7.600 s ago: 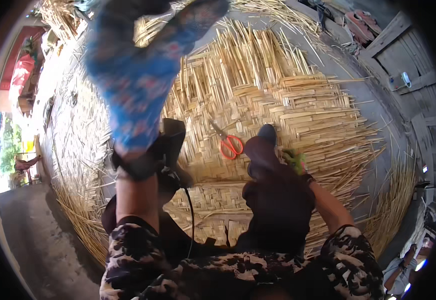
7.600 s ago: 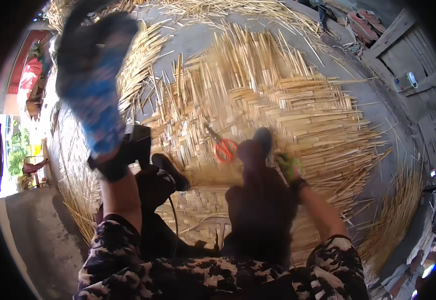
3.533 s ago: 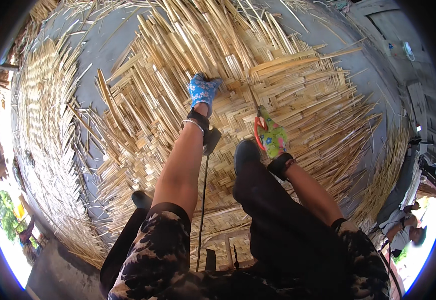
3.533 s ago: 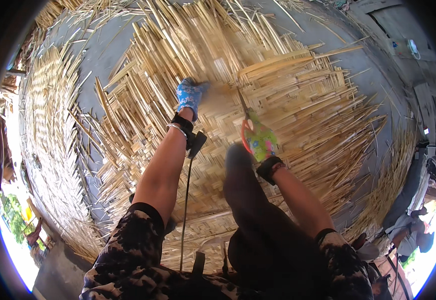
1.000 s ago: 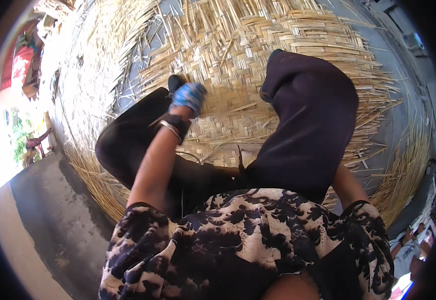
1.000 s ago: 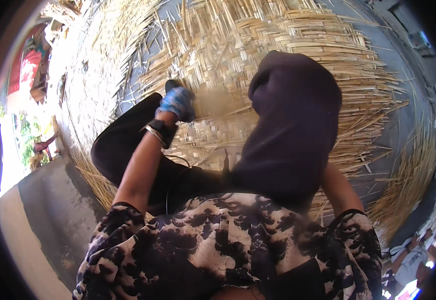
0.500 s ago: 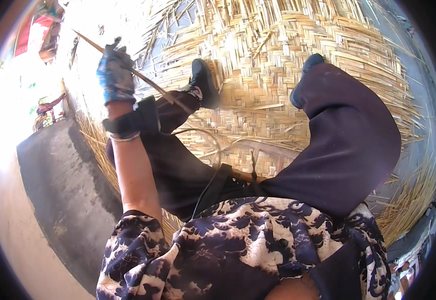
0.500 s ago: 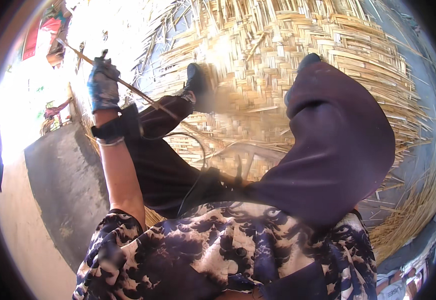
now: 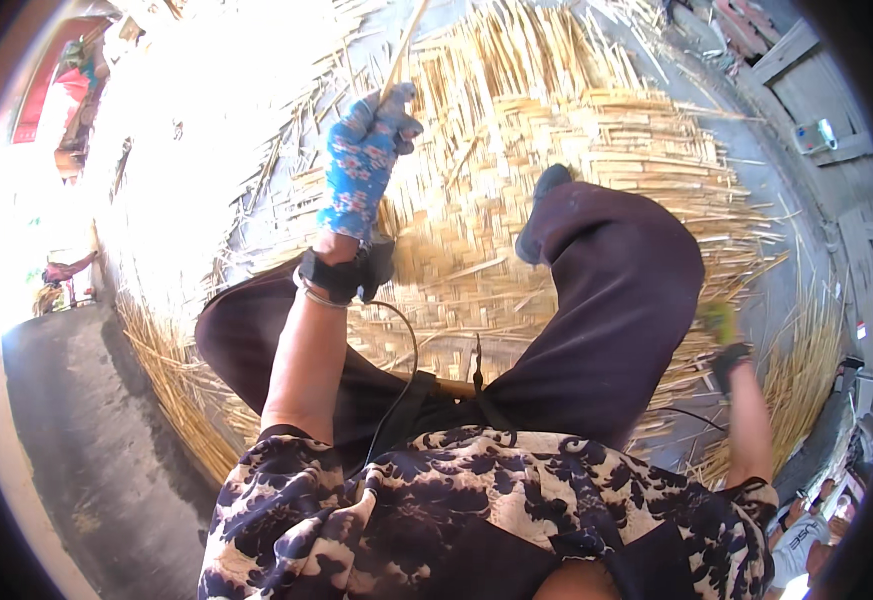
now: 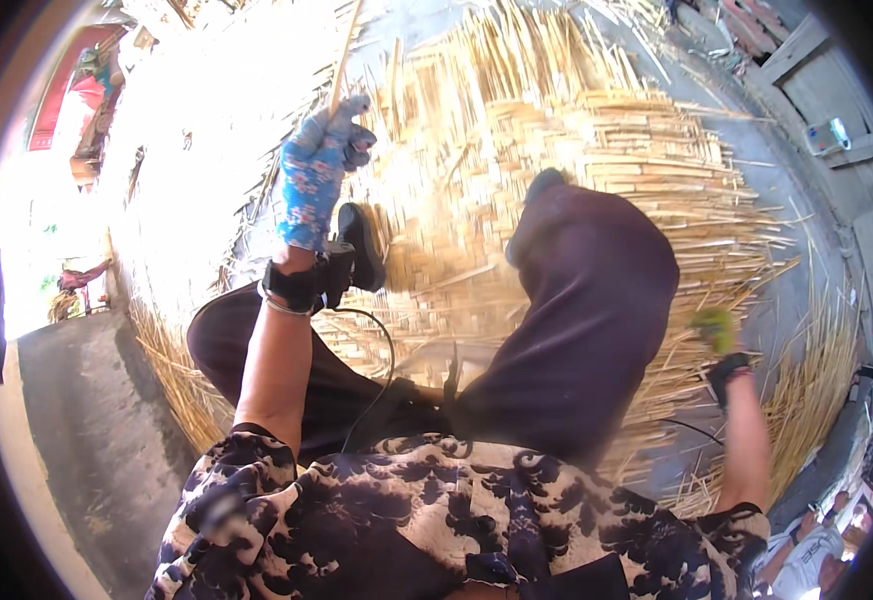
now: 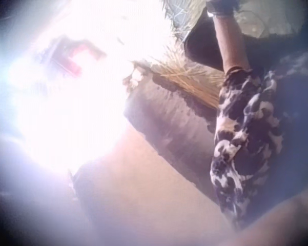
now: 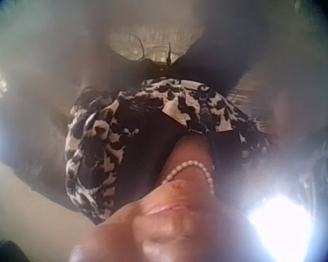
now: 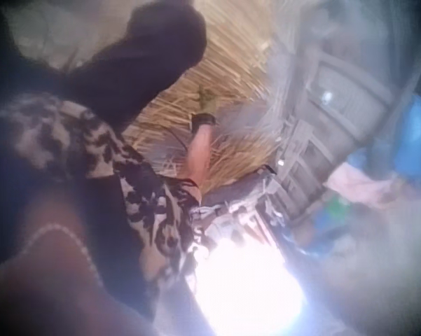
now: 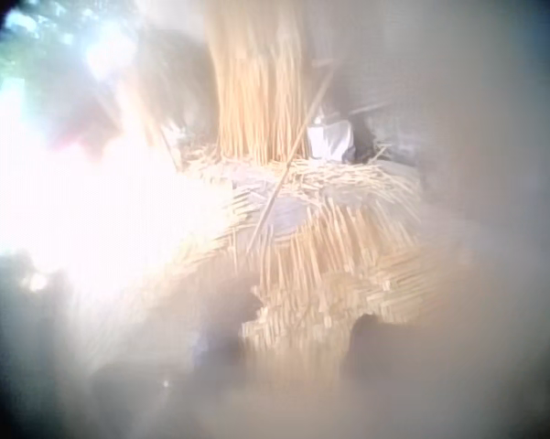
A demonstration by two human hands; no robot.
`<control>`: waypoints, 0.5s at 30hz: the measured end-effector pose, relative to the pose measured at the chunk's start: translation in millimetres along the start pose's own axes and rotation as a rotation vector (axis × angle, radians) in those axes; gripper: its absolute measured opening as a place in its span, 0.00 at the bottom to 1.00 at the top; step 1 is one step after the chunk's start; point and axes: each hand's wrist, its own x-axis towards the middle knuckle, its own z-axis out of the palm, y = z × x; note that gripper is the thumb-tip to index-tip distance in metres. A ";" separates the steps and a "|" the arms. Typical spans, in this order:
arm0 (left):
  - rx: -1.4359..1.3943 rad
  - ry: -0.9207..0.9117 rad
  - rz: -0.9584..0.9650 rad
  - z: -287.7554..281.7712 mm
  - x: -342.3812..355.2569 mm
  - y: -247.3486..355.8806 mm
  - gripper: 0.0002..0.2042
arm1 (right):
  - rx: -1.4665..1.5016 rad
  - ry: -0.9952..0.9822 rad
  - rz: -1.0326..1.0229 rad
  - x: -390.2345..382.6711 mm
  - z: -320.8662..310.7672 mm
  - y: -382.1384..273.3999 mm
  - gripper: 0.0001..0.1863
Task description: Weaving and trimming a large bamboo or straw mat on the floor.
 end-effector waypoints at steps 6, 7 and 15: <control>-0.210 0.230 0.150 -33.9 -4.9 13.9 0.10 | 0.175 0.415 -0.038 -46.2 -215.2 -16.7 0.24; -0.281 0.335 0.175 -35.9 -1.0 16.4 0.11 | 0.232 0.466 -0.110 -48.0 -238.8 -43.6 0.24; -0.992 0.517 0.406 -77.9 28.3 1.3 0.08 | 0.868 -0.115 -0.931 22.3 -197.2 -346.5 0.26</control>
